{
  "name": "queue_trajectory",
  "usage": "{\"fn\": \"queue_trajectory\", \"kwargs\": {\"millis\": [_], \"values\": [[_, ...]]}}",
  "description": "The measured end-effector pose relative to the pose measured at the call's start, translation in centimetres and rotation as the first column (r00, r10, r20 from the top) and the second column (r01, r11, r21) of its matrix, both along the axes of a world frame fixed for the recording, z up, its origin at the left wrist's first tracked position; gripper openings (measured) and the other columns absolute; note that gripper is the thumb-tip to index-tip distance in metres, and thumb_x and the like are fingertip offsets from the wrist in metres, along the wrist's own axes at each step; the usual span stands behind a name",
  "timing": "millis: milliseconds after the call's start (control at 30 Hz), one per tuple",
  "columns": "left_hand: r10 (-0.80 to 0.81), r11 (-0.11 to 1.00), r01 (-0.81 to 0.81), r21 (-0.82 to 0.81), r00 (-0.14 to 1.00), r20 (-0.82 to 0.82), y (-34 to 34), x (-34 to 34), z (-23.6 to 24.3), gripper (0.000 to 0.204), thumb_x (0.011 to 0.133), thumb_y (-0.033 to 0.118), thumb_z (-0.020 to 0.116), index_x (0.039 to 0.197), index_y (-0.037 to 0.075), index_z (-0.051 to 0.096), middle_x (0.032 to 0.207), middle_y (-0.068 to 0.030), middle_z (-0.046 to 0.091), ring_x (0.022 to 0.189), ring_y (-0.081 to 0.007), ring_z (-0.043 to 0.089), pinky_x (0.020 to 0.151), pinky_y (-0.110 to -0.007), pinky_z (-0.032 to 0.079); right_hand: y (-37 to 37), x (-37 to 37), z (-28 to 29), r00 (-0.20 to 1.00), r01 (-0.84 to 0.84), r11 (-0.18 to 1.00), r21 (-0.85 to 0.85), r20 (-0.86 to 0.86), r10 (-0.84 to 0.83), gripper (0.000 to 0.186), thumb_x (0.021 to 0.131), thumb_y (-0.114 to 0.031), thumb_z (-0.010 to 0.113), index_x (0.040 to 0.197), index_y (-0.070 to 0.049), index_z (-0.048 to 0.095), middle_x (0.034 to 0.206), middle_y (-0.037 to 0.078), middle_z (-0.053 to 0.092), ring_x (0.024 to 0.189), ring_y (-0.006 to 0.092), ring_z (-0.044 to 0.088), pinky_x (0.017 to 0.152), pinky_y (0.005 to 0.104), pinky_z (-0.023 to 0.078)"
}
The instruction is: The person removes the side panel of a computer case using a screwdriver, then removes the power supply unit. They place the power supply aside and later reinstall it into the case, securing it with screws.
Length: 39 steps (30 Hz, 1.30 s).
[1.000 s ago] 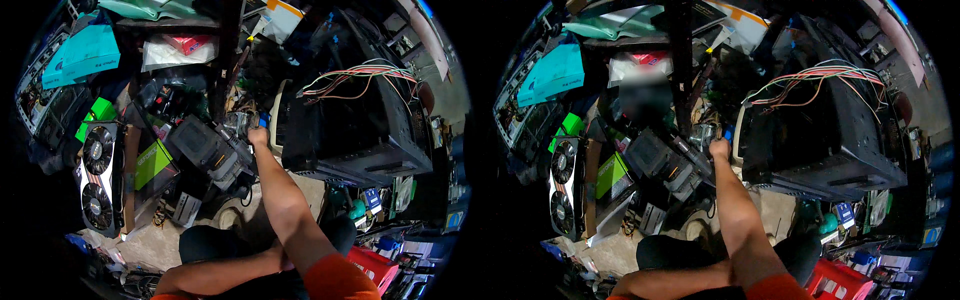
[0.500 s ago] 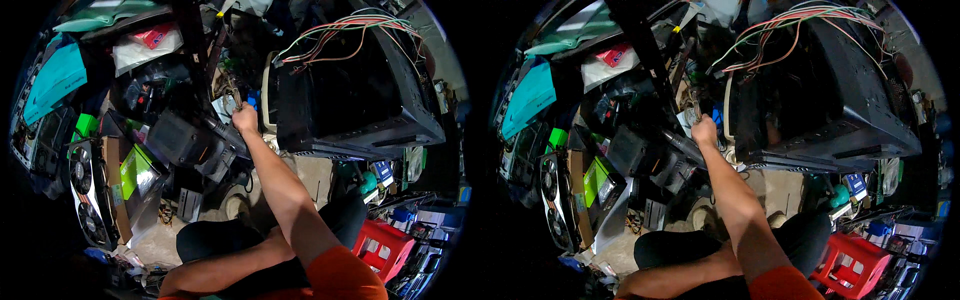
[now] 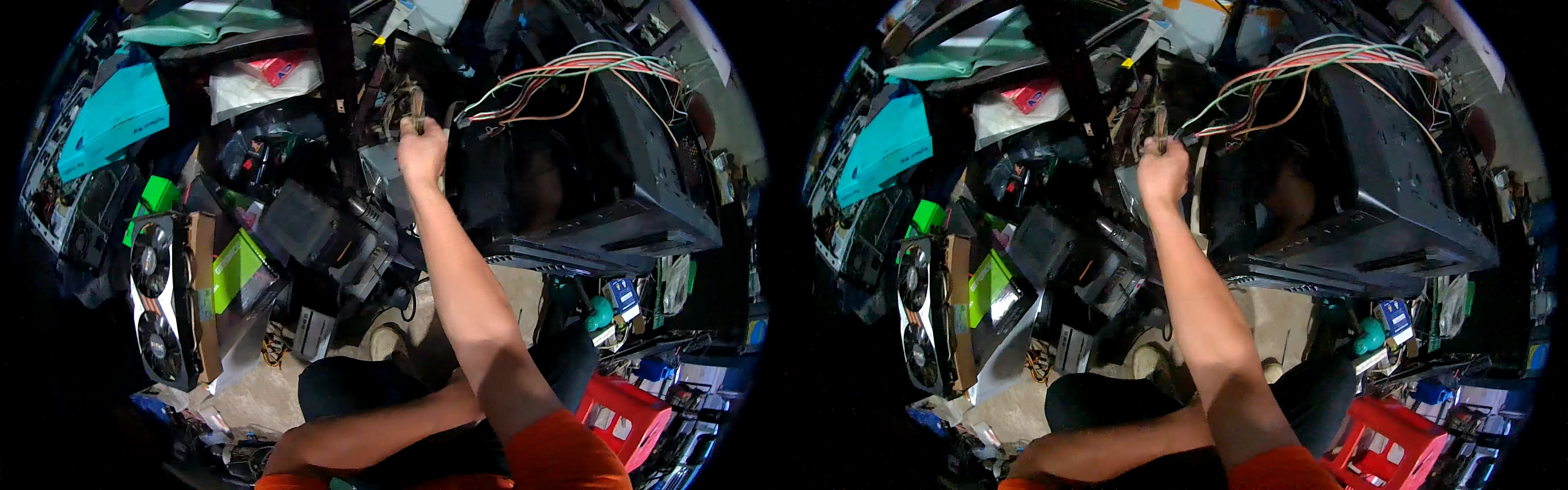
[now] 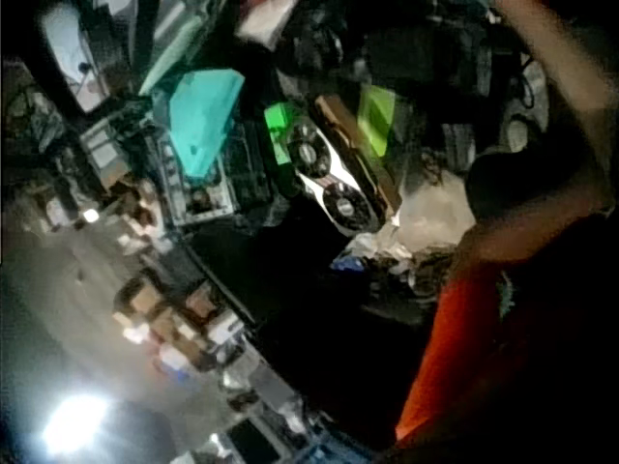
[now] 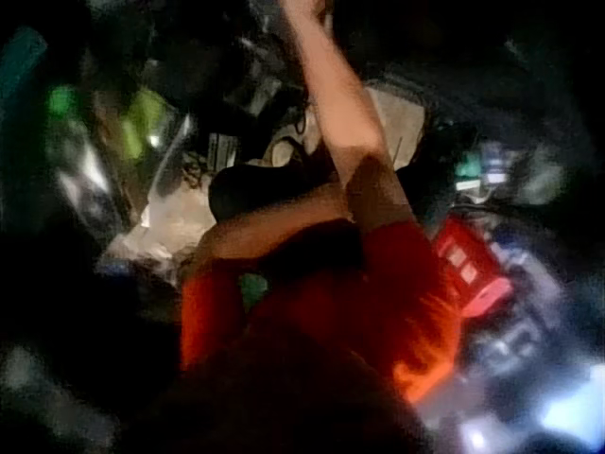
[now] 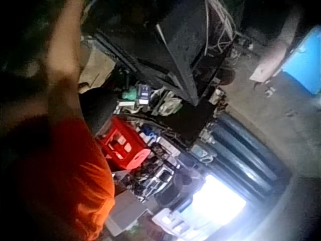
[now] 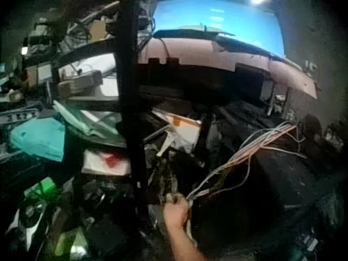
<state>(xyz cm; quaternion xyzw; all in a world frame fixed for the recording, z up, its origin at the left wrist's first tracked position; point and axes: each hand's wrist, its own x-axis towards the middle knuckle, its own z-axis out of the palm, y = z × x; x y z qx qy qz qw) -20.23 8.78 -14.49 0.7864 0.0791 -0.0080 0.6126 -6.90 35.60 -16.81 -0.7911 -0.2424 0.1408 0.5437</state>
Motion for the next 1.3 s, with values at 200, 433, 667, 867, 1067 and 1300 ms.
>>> {"fn": "queue_trajectory", "kwargs": {"millis": [200,433,667,867,1067,1300], "values": [[0.000,0.984,-0.002,0.178,1.000,0.008,0.7,0.5,0.6,0.042,0.090,0.035,0.042,0.126,0.012,0.047,0.126,-0.0098,0.052,0.112,-0.0282,0.052,0.091,-0.039,0.043,-0.3,-1.1,7.3,0.972,0.003,0.998,0.069,0.233,-0.020,0.025,0.078,-0.026,0.065,0.087,-0.003,0.065,0.069,0.015,0.064,0.068,0.0304,0.063,0.066,0.0372,0.047],[-0.150,0.865,0.267,0.426,0.946,-0.288,-1.2,2.6,-2.6,0.036,0.085,0.030,0.054,0.115,0.010,0.056,0.118,-0.0102,0.057,0.105,-0.0271,0.057,0.085,-0.041,0.047,-2.0,-1.6,16.7,0.921,-0.035,0.990,0.139,0.390,-0.022,0.025,0.079,-0.026,0.063,0.089,-0.004,0.068,0.072,0.013,0.065,0.068,0.0249,0.062,0.068,0.0359,0.047],[0.064,0.926,-0.001,0.377,0.986,-0.156,1.7,2.3,-0.6,0.026,0.084,0.028,0.055,0.089,0.003,0.063,0.086,-0.0155,0.065,0.082,-0.0313,0.064,0.074,-0.042,0.049,-5.7,-3.0,24.3,0.909,-0.299,0.855,0.423,0.399,0.120,0.025,0.078,-0.021,0.064,0.075,0.005,0.064,0.065,0.015,0.061,0.062,0.0227,0.057,0.062,0.0343,0.044],[0.594,0.264,-0.388,-0.883,0.786,-0.168,7.5,-1.1,3.4,0.023,0.089,0.024,0.047,0.100,0.009,0.060,0.056,0.0062,0.036,0.046,-0.0052,0.027,0.043,-0.019,0.024,-14.2,-5.2,32.9,0.882,-0.471,0.599,0.648,0.371,0.292,0.023,0.082,-0.017,0.064,0.068,0.002,0.063,0.059,0.002,0.057,0.053,0.0078,0.047,0.050,0.0255,0.037],[0.454,-0.121,0.354,-0.928,0.851,0.265,7.9,-2.0,7.6,0.027,0.089,0.034,0.043,0.084,0.010,0.053,0.061,-0.0007,0.046,0.053,-0.0136,0.042,0.051,-0.027,0.037,-25.2,-4.1,38.4,0.896,-0.437,0.531,0.726,0.300,0.328,0.020,0.087,-0.016,0.058,0.096,0.001,0.061,0.075,0.003,0.060,0.047,0.0025,0.035,0.044,0.0164,0.025],[0.457,-0.190,0.396,-0.898,0.845,0.276,-2.7,-3.8,11.1,0.062,0.091,0.056,0.033,0.130,0.010,0.041,0.127,-0.0105,0.049,0.115,-0.0275,0.048,0.099,-0.045,0.037,-35.2,-0.1,34.0,0.880,-0.351,0.514,0.783,0.088,0.467,0.026,0.093,-0.025,0.050,0.103,-0.001,0.055,0.070,-0.003,0.048,0.046,0.0032,0.029,0.046,0.0172,0.030]]}}
